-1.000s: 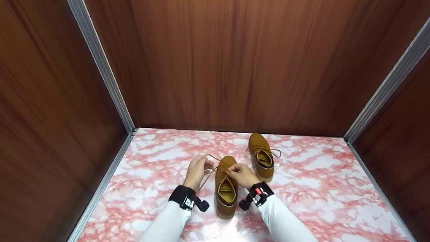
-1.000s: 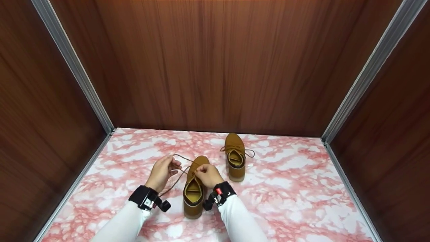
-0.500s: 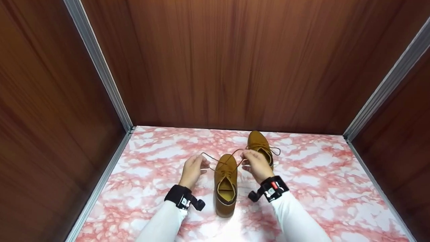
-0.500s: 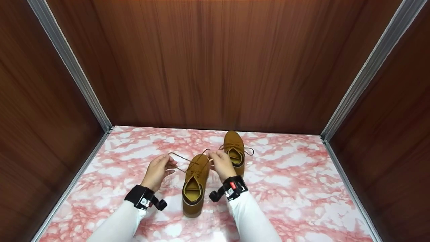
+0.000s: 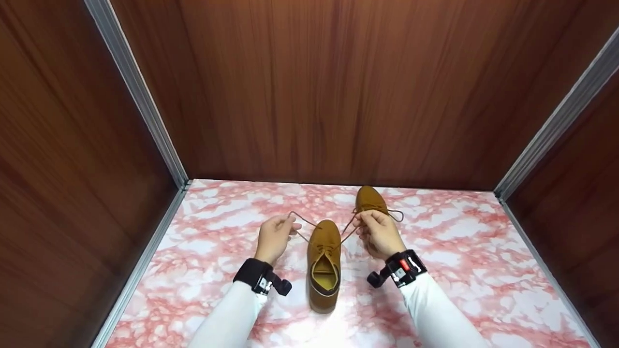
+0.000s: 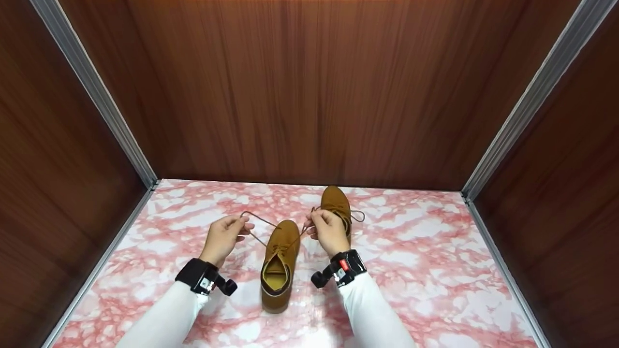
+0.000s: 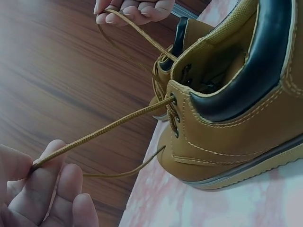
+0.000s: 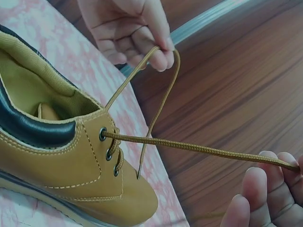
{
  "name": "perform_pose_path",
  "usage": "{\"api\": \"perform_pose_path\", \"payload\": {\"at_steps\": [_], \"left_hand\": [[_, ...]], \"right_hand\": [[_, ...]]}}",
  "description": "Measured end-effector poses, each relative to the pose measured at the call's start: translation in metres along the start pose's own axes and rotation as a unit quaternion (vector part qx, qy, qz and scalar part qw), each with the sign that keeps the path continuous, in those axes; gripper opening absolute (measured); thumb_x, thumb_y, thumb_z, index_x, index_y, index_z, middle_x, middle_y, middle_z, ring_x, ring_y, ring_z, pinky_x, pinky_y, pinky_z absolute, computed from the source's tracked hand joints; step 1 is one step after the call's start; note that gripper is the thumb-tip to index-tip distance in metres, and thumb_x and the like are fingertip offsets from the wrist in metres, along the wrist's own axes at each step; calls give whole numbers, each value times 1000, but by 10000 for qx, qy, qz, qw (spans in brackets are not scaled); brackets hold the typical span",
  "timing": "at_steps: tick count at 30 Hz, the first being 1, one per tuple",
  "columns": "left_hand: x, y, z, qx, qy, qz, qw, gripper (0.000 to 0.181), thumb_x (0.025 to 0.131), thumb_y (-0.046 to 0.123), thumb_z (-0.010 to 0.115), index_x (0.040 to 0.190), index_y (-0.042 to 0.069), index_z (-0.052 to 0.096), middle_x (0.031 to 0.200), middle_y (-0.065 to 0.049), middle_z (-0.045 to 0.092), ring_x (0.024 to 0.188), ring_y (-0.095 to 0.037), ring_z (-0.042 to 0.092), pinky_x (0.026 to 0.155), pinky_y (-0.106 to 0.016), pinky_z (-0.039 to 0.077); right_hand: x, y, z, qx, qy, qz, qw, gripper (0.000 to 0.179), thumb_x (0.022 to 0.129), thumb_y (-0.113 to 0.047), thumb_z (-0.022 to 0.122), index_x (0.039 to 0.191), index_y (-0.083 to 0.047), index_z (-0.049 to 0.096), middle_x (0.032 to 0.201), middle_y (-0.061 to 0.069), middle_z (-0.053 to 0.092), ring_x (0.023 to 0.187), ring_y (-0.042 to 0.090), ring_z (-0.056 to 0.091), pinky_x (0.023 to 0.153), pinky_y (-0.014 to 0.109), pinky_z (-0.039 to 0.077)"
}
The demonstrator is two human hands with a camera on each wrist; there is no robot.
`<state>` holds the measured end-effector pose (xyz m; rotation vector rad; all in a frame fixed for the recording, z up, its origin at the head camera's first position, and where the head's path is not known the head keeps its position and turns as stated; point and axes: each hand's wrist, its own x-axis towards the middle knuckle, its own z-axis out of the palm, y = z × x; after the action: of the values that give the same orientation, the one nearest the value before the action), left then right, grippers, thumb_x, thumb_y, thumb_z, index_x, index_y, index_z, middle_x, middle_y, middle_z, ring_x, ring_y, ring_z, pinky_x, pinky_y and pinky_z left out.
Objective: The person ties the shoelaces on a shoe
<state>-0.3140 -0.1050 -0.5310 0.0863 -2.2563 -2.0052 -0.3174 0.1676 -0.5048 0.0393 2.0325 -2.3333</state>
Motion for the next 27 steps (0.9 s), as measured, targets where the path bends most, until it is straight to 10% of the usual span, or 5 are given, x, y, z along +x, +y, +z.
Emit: {"api": "perform_pose_path", "payload": {"at_steps": [13, 27], "left_hand": [[1, 22, 6, 619, -36, 445, 9971, 21, 104, 28, 63, 104, 11, 75, 93, -4, 81, 88, -18, 73, 85, -35, 59], [7, 42, 27, 1086, -691, 1096, 9856, 16, 104, 16, 62, 107, 7, 74, 99, -13, 79, 95, -26, 76, 85, -35, 60]], "right_hand": [[2, -8, -7, -905, 35, -167, 9957, 19, 108, -13, 55, 99, -3, 68, 86, 2, 72, 70, 11, 65, 65, 22, 56], [5, -14, -9, -560, 166, -151, 9982, 22, 106, -11, 56, 106, 9, 63, 81, 3, 67, 71, 15, 65, 65, 25, 60]]}}
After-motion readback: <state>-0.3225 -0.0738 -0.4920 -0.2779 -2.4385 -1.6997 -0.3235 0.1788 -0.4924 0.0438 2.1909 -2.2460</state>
